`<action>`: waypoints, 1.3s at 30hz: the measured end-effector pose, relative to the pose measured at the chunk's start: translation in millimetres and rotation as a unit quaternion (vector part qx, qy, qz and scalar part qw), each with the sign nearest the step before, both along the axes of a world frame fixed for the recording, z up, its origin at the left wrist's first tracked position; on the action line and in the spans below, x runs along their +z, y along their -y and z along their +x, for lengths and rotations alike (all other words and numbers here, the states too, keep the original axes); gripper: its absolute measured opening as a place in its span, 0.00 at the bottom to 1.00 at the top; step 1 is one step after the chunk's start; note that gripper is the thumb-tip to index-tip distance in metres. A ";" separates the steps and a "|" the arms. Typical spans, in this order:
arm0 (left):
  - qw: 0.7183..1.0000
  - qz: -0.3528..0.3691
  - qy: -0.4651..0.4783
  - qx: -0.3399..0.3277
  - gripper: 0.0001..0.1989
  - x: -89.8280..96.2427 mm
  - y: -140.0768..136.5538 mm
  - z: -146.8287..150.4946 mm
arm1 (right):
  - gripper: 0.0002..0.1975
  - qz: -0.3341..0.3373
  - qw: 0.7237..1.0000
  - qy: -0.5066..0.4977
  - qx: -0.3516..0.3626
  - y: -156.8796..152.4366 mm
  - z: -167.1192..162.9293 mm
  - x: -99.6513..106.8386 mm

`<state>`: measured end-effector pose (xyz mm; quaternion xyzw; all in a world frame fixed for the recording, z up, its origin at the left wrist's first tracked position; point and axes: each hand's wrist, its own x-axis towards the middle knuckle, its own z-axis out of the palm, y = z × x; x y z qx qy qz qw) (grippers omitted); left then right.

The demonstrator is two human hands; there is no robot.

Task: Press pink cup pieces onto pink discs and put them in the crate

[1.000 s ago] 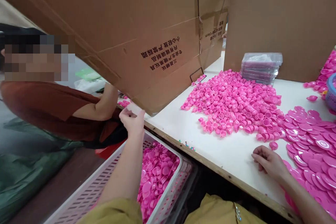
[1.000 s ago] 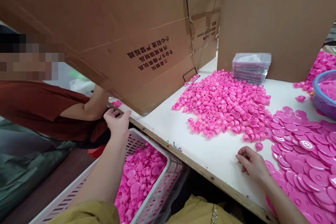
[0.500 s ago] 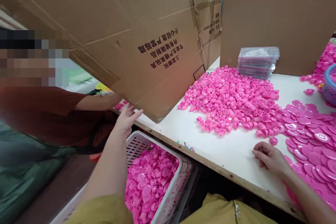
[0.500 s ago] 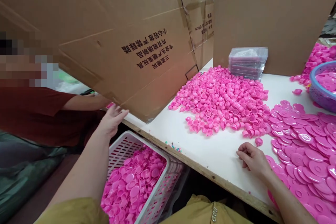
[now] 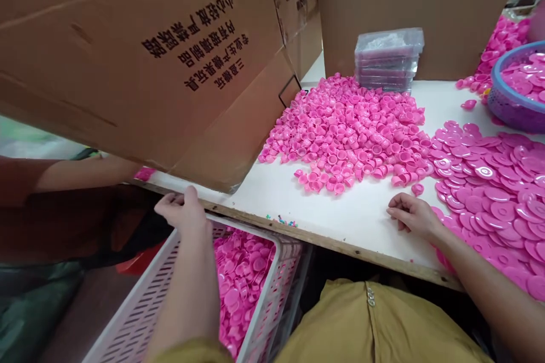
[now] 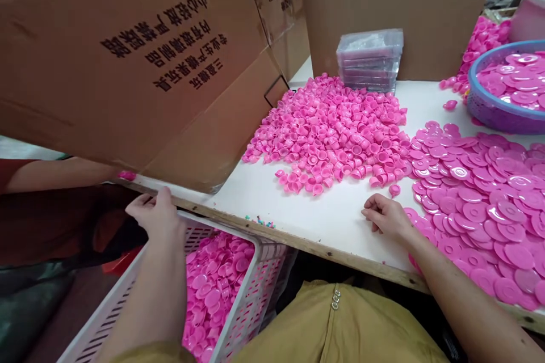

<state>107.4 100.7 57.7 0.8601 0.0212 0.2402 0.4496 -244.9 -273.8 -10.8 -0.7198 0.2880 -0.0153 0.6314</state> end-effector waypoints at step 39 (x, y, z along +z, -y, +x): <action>0.874 0.135 -0.062 -0.462 0.14 -22.3 158.9 -155.7 | 0.05 -0.380 0.921 -0.061 -0.063 38.5 -23.7 42.1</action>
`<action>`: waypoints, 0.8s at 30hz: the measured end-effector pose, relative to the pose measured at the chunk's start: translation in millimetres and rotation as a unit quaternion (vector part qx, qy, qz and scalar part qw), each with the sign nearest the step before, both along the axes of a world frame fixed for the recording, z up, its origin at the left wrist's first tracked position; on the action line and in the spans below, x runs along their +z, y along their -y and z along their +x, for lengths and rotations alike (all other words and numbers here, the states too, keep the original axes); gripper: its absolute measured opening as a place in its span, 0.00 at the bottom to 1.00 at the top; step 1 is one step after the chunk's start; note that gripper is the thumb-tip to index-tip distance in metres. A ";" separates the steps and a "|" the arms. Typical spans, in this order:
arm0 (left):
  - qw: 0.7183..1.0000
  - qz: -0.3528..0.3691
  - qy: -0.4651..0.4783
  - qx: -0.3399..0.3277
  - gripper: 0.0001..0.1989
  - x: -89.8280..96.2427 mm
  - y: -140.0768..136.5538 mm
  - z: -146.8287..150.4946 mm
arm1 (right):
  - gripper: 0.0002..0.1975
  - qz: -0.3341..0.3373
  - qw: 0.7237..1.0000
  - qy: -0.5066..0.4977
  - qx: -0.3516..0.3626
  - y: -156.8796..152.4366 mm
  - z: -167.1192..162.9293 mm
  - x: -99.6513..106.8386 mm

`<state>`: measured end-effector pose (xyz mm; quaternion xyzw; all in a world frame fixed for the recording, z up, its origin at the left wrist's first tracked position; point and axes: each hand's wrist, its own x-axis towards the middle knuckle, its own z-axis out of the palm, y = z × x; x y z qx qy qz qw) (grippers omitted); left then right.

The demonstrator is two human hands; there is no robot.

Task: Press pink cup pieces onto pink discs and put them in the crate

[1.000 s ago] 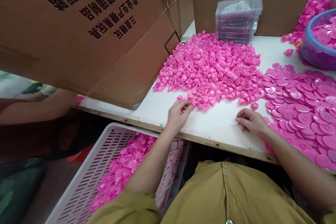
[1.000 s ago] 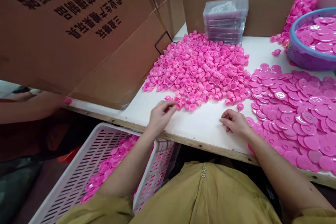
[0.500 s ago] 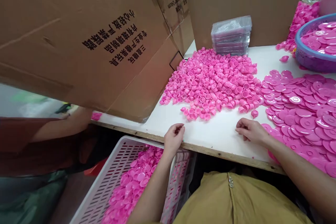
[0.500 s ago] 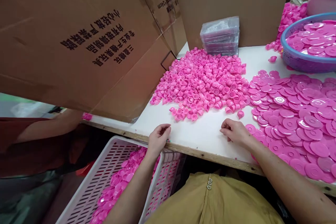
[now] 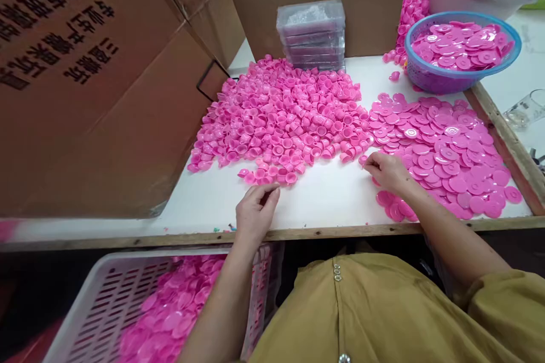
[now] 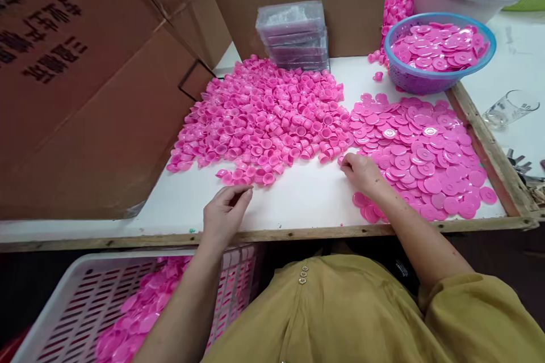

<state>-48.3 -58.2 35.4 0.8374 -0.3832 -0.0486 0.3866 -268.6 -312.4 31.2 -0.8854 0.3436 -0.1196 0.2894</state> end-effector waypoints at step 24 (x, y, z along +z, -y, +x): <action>0.926 0.049 0.198 -0.319 0.15 -30.0 182.0 -68.1 | 0.10 -0.097 0.980 -0.173 -0.025 43.6 -14.3 9.0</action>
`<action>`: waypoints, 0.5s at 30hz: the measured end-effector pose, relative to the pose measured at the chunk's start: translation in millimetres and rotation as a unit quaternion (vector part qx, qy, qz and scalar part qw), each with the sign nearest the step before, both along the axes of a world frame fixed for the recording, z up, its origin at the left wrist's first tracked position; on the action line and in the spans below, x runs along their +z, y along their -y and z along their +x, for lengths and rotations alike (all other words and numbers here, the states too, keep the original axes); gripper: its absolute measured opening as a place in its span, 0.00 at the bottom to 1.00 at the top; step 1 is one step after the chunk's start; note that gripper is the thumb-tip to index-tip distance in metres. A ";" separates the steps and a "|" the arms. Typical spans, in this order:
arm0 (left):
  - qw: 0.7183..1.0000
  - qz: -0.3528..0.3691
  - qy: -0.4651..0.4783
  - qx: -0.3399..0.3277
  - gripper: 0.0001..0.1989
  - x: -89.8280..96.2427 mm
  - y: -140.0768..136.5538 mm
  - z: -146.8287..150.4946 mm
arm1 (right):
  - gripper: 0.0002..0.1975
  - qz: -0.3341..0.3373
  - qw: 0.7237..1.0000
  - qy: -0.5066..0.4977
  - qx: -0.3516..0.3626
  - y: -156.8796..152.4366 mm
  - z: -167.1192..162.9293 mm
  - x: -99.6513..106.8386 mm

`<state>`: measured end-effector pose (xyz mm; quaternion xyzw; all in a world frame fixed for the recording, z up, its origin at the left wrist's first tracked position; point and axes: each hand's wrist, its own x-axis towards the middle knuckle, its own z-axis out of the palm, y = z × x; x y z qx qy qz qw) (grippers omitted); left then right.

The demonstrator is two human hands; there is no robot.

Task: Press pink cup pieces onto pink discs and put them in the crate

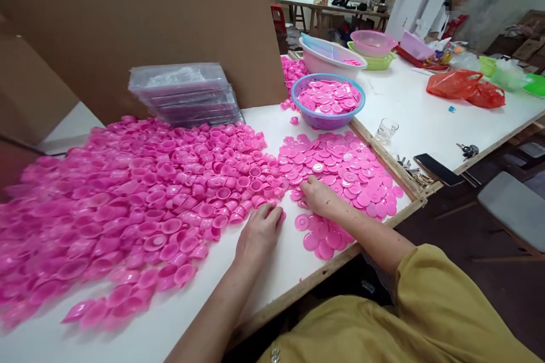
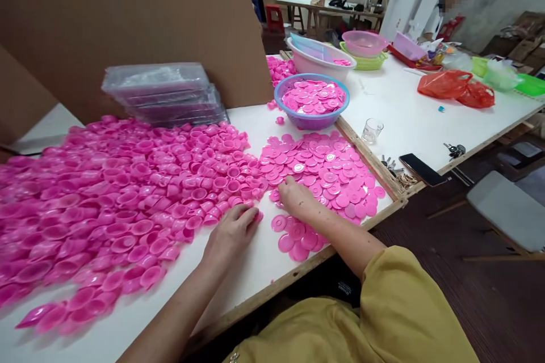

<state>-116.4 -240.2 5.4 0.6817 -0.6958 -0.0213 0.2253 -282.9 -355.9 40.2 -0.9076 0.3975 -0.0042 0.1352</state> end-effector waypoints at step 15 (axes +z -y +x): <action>0.987 0.062 -0.106 0.106 0.13 1.9 -97.3 31.1 | 0.04 0.035 0.995 0.094 0.000 -2.8 -3.5 30.7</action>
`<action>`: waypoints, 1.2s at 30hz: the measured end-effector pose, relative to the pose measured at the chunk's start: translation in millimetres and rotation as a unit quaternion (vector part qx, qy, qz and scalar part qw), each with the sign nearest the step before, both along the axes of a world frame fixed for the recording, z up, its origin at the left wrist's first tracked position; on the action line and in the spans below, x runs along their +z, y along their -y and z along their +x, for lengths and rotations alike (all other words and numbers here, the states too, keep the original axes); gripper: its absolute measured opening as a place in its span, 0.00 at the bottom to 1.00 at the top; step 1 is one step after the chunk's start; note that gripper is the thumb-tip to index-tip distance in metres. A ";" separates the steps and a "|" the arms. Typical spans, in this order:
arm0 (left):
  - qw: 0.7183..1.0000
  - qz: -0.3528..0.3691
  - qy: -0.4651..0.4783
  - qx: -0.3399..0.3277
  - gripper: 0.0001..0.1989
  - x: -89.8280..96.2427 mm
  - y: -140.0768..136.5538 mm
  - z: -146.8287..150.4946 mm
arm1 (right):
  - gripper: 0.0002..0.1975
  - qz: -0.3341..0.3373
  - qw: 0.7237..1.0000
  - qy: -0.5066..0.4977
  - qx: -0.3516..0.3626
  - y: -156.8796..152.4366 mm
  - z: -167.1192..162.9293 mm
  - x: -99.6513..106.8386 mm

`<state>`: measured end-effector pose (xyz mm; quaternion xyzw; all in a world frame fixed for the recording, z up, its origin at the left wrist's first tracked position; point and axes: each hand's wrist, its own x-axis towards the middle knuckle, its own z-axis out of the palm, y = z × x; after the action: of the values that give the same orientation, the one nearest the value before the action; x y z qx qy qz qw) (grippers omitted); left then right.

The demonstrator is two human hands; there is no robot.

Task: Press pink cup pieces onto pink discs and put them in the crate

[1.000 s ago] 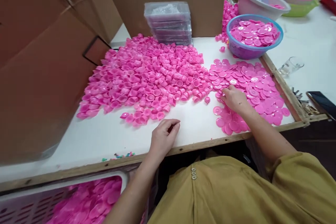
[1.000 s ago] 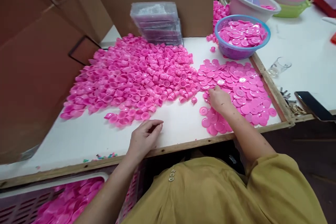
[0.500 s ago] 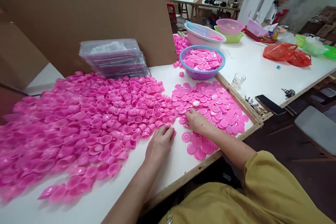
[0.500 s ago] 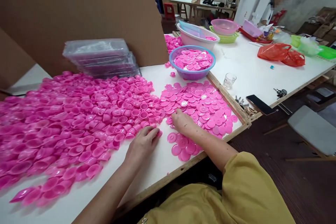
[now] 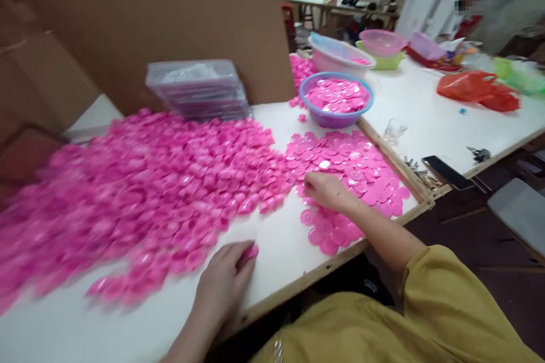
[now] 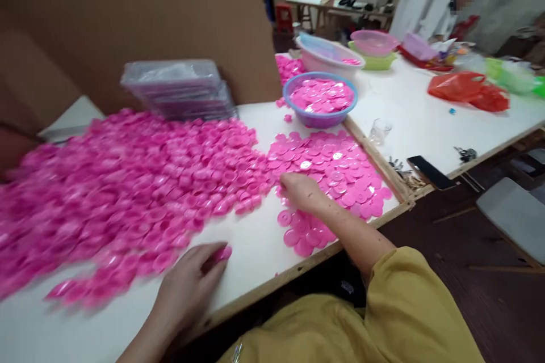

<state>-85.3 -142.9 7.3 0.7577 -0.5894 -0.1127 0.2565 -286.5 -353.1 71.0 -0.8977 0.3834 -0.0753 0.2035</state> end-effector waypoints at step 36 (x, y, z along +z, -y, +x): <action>0.888 0.249 -0.387 0.006 0.14 15.3 21.1 26.2 | 0.13 0.493 0.867 -0.067 0.036 -77.1 105.8 -42.3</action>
<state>-59.1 -164.0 22.6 0.6969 -0.3914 -0.5382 0.2675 -180.7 -276.1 28.7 -0.6966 0.3512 0.1907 0.5958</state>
